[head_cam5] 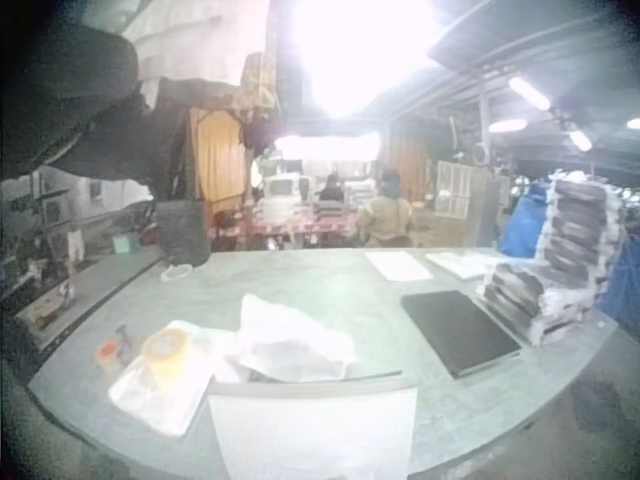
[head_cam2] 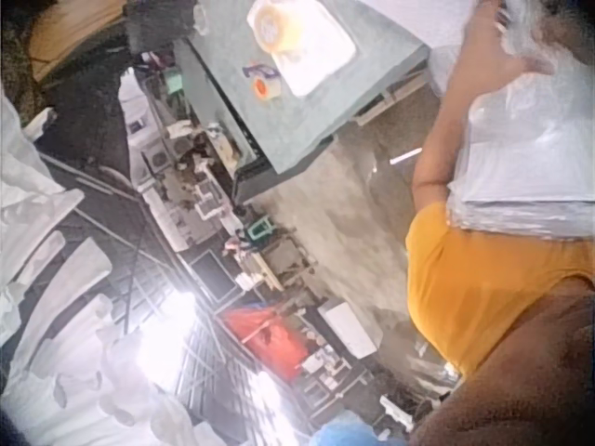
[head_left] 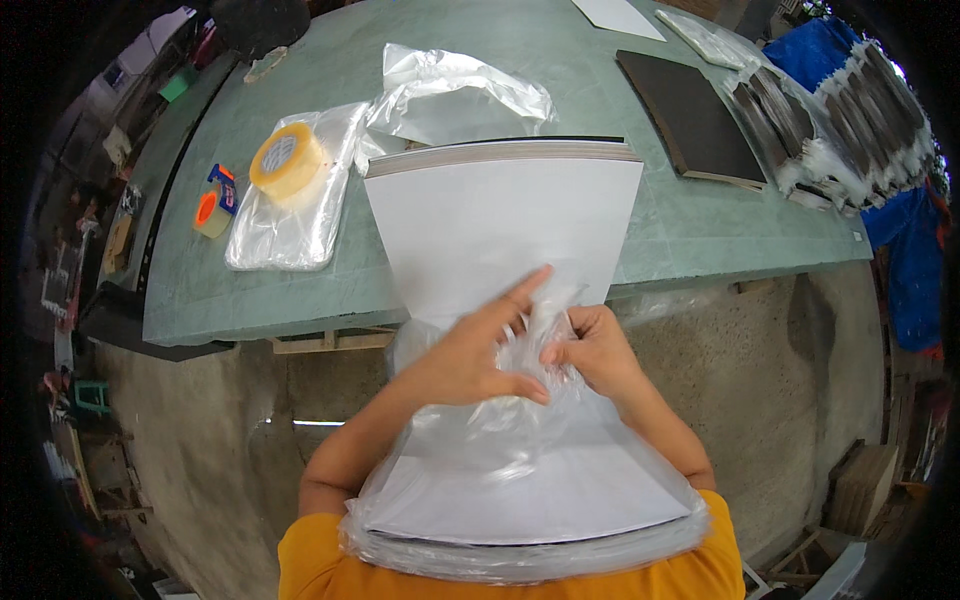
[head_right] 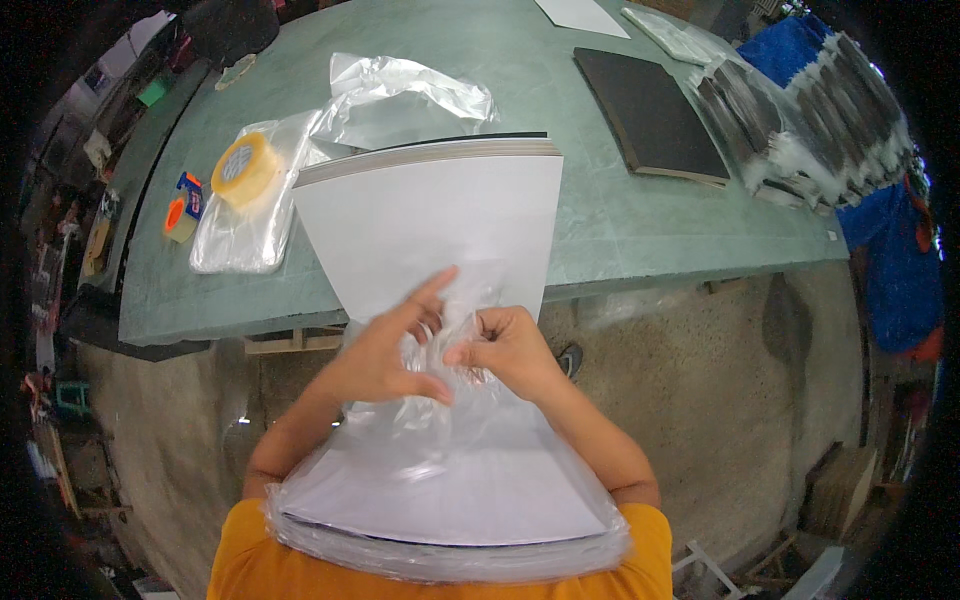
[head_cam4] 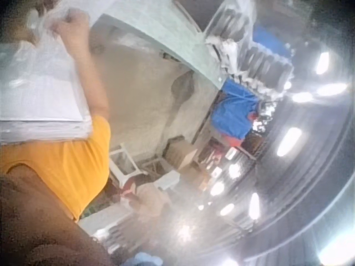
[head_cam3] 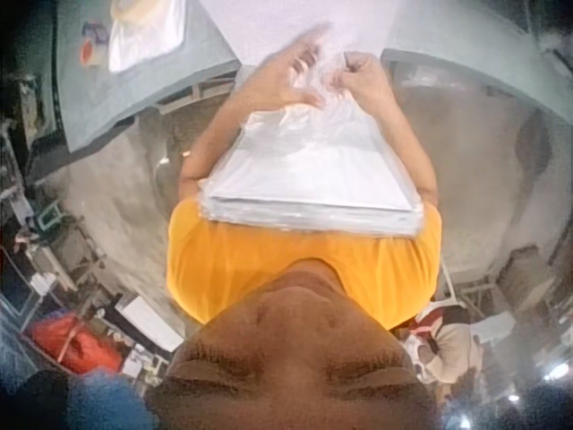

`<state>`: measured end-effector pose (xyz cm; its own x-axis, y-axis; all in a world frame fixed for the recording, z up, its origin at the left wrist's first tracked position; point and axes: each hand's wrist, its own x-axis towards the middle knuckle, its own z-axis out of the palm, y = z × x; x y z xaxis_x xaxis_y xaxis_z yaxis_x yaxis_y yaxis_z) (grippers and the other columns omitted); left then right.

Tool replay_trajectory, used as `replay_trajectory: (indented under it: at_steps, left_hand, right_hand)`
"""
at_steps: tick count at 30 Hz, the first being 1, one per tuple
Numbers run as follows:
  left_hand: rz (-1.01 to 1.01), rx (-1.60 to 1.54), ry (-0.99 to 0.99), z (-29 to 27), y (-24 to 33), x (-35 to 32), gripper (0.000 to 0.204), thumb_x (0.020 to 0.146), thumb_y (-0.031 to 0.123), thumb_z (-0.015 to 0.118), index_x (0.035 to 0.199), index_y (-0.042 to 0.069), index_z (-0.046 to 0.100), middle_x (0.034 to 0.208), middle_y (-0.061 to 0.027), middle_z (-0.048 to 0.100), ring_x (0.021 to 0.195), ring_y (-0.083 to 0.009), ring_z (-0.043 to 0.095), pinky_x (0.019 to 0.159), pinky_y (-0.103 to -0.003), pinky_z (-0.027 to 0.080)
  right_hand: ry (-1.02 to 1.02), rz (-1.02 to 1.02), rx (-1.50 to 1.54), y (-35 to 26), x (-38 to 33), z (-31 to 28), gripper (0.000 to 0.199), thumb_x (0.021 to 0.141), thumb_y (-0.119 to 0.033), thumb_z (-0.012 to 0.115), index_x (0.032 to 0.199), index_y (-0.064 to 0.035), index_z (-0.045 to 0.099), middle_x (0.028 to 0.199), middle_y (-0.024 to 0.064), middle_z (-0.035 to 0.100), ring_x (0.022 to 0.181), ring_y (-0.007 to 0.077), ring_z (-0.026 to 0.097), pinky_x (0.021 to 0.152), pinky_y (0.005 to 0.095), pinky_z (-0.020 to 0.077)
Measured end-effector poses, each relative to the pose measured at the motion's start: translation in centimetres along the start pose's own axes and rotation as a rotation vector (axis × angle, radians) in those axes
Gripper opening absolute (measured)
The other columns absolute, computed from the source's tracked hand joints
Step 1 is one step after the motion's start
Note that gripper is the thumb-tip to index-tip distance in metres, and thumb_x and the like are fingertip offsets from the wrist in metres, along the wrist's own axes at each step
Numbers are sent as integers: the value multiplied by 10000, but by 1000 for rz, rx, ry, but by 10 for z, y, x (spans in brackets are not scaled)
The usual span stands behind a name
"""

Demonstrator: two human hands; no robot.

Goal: The person places black rectangular boards into clear plastic bags by hand while working at a large table.

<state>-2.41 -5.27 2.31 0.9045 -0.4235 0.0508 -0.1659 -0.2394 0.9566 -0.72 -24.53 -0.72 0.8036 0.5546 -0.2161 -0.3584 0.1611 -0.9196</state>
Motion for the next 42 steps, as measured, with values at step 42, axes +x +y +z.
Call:
replay_trajectory:
  at_steps: [42]
  left_hand:
    - [-149,-104,-119,-28,29,-9,164,772,173,609,842,33,558,719,-31,545,691,-117,502,652,-234,404]
  right_hand:
    - [-126,-452,-486,-61,14,25,330,664,-206,715,898,-22,573,1042,138,524,1034,205,459,896,343,329]
